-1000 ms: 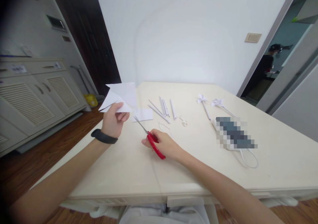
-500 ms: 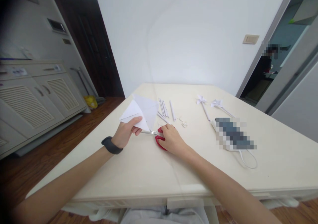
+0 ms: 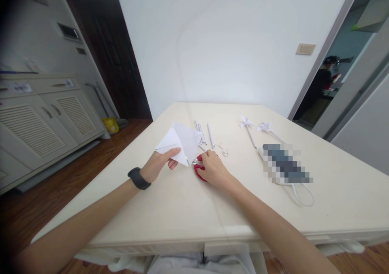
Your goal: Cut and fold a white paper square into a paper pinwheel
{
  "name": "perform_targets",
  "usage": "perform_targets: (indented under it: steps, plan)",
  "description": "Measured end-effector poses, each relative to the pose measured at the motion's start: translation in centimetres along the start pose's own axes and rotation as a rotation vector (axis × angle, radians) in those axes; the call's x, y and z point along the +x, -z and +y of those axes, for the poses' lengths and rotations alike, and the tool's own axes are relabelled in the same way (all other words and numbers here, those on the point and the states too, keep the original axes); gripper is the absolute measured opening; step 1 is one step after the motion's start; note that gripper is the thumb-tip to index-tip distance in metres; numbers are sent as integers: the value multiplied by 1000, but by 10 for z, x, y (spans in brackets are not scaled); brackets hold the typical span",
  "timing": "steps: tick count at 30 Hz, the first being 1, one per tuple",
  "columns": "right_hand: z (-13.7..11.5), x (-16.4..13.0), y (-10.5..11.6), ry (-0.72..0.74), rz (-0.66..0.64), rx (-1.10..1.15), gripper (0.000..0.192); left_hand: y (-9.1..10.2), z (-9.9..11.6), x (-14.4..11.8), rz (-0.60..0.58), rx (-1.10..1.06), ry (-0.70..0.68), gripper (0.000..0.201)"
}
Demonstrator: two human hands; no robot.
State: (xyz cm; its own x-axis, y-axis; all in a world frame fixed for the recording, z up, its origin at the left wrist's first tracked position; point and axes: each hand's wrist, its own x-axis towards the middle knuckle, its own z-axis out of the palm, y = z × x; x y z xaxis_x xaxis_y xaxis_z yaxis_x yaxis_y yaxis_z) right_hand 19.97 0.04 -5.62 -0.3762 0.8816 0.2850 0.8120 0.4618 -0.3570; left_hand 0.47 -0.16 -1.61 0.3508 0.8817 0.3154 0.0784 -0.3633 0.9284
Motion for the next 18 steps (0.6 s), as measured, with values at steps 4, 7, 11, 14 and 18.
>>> perform_targets:
  steps: [4,7,11,14,18]
  plan:
    - [-2,0,4,6,4,-14,12,0,1,0,16,9,-5,38]
    - [-5,-1,6,19,7,-32,13,-1,2,0,28,-1,-1,37]
    - [-7,-1,5,47,44,-116,18,-1,2,0,29,-19,4,37]
    - [-7,0,2,75,94,-241,18,-1,0,0,48,8,8,37]
    - [-5,-1,1,101,86,-266,17,0,-3,0,32,53,-3,40]
